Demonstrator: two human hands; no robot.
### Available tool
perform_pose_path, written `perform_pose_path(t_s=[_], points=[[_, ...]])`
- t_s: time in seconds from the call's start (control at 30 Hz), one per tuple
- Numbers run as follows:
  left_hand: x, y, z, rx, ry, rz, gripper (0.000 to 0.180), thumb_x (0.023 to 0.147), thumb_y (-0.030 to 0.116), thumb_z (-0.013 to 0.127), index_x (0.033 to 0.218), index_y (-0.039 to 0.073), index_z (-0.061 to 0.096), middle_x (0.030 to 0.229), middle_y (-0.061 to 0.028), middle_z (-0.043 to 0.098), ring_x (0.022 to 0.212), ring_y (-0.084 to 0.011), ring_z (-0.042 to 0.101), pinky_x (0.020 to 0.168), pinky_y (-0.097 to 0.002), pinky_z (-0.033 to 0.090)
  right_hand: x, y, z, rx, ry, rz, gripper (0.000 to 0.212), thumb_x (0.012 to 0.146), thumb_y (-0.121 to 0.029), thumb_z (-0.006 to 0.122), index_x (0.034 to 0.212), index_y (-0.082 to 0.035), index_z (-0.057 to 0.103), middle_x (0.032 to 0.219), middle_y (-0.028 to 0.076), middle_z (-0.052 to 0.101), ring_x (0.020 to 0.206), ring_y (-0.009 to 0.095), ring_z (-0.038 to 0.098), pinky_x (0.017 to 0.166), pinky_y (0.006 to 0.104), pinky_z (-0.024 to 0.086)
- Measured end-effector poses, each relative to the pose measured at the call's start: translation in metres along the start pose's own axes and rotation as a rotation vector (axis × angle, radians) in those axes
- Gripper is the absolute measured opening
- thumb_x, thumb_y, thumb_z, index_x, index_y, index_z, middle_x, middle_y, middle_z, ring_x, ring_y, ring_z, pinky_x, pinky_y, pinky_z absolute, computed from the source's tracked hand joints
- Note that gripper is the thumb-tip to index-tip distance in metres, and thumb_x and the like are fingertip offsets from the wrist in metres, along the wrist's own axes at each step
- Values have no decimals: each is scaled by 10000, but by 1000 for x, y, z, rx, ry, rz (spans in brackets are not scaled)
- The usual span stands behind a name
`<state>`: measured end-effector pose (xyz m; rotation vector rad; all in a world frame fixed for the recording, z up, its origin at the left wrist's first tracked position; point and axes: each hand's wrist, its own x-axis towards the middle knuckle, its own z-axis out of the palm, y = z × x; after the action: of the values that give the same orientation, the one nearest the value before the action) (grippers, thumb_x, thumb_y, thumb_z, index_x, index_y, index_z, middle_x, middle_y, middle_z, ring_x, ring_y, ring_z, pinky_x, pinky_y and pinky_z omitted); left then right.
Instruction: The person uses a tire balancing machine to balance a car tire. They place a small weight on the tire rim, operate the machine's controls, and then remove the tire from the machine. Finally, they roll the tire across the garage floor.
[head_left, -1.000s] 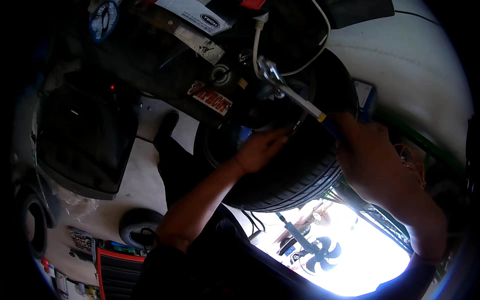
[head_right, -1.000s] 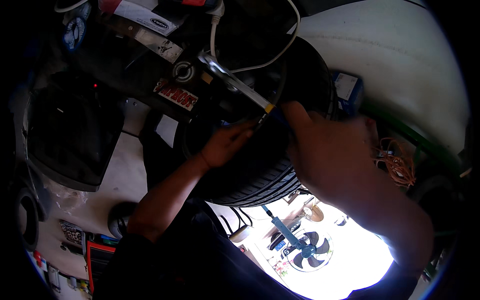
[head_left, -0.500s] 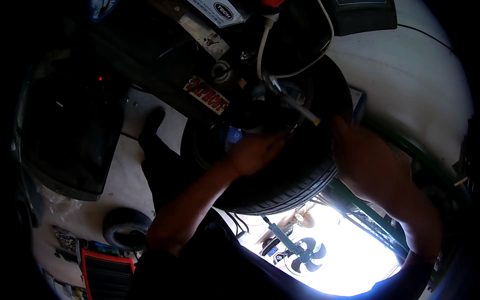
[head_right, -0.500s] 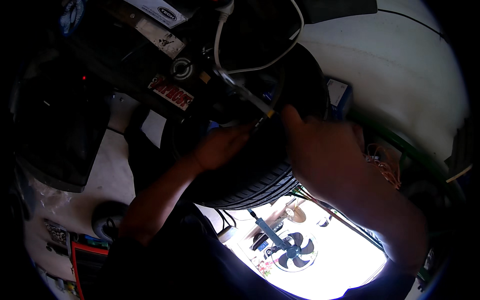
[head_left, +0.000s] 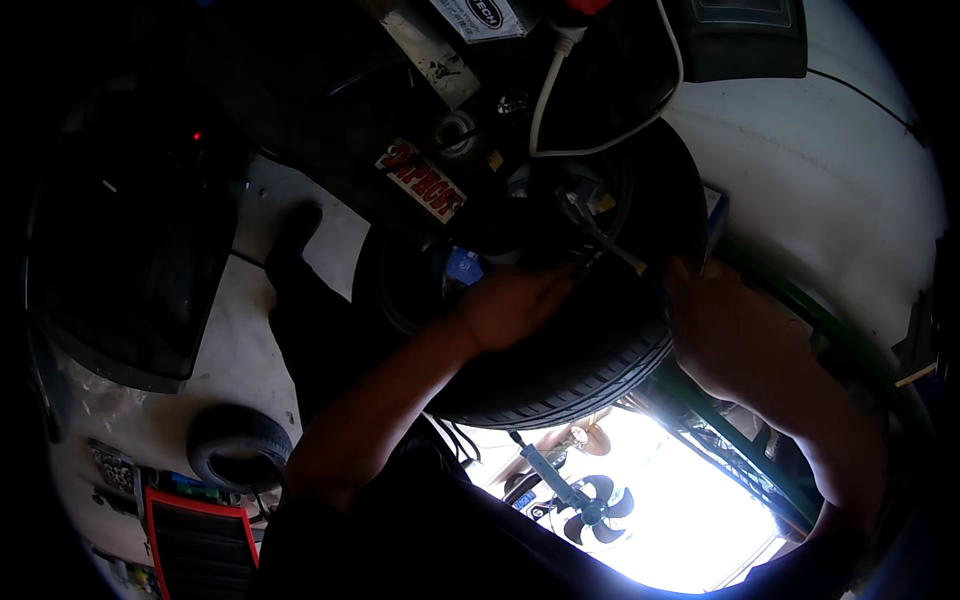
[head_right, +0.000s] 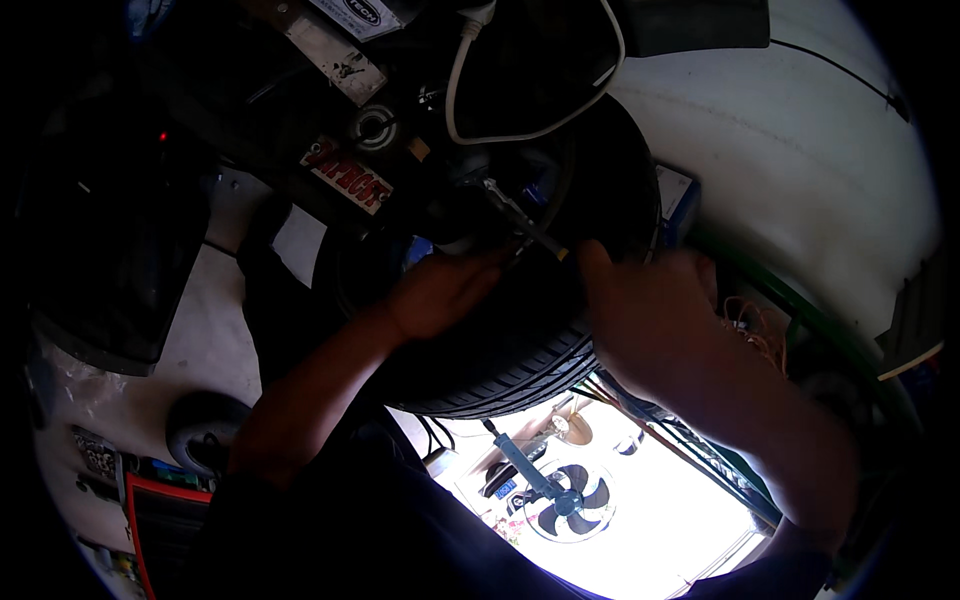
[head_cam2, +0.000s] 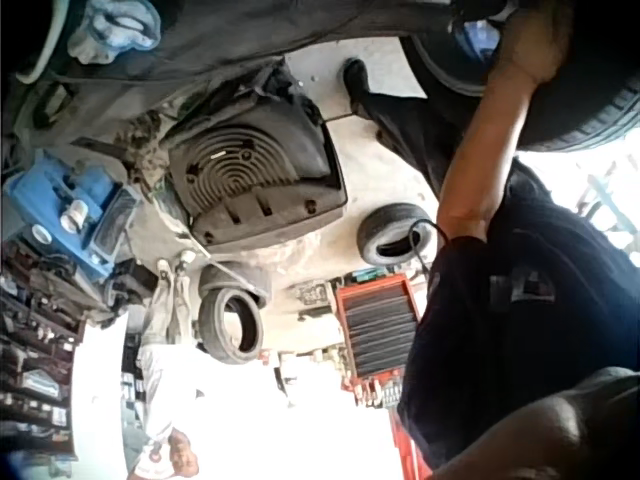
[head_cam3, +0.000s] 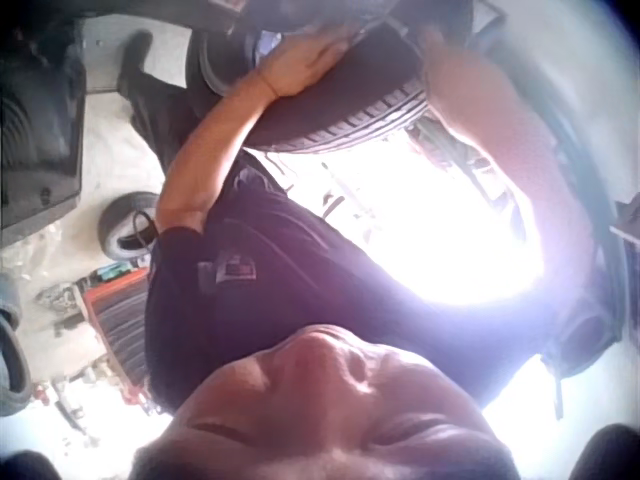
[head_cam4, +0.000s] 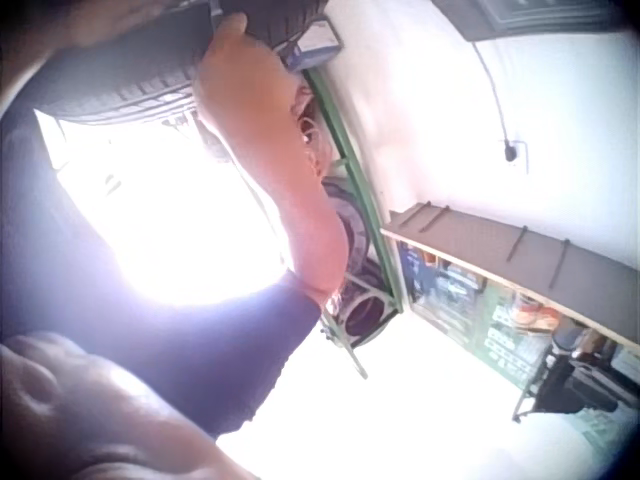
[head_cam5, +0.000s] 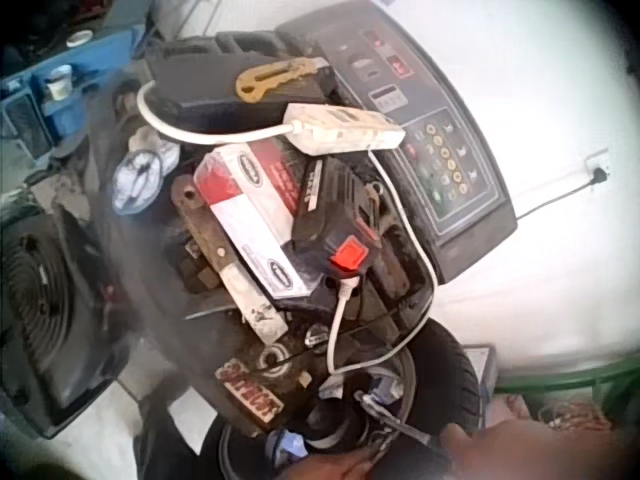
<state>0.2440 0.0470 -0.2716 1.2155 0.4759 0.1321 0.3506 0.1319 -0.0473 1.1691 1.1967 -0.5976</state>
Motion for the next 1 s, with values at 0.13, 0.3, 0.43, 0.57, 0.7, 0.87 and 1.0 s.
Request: perform_pose_path(t_s=[0.13,0.3,0.43,0.57,0.7,0.87,1.0], points=[[7,6,11,4,17,141,427,1010,353,413,1388,165,478,981,-194,679,865,-334,678,806,-430,538,-22,1,-19,272,-83,127,366,839,-46,570,1174,13,434,742,178,669,651,323,682,720,521,502],[10,0,7,-85,59,171,414,1011,348,405,1367,157,494,957,-203,677,842,-337,679,777,-437,542,-9,4,-21,169,-120,57,347,839,-42,568,1150,23,430,727,180,661,624,344,669,759,529,488],[5,-2,12,-3,37,144,403,1016,333,392,1360,151,499,937,-204,676,825,-338,679,755,-438,543,-23,0,-10,249,184,-39,316,843,-36,555,1130,18,433,687,166,648,614,343,664,766,531,487],[12,-3,12,11,13,149,403,1019,338,386,1347,140,514,927,-194,681,820,-336,680,753,-435,544,-20,-1,-17,204,-19,64,282,849,-32,544,1100,14,426,699,179,644,616,337,665,765,522,494],[6,-2,3,38,6,60,408,1016,332,394,1359,143,508,1024,-191,674,886,-327,673,797,-430,539,-6,1,-17,-9,-100,-15,258,847,-26,549,1068,13,421,753,207,647,631,336,673,719,482,523],[6,2,14,12,62,202,402,1006,305,428,1369,149,502,1026,-186,675,878,-324,675,794,-418,544,-25,-7,-30,282,21,73,280,836,-23,555,1085,16,432,717,199,642,625,332,672,655,476,525],[7,-6,13,7,160,242,389,995,287,451,1352,149,519,1010,-182,678,869,-321,678,785,-412,548,-17,-6,-15,-1,80,-60,296,828,-24,566,1091,15,438,704,209,635,612,345,666,608,476,521]])
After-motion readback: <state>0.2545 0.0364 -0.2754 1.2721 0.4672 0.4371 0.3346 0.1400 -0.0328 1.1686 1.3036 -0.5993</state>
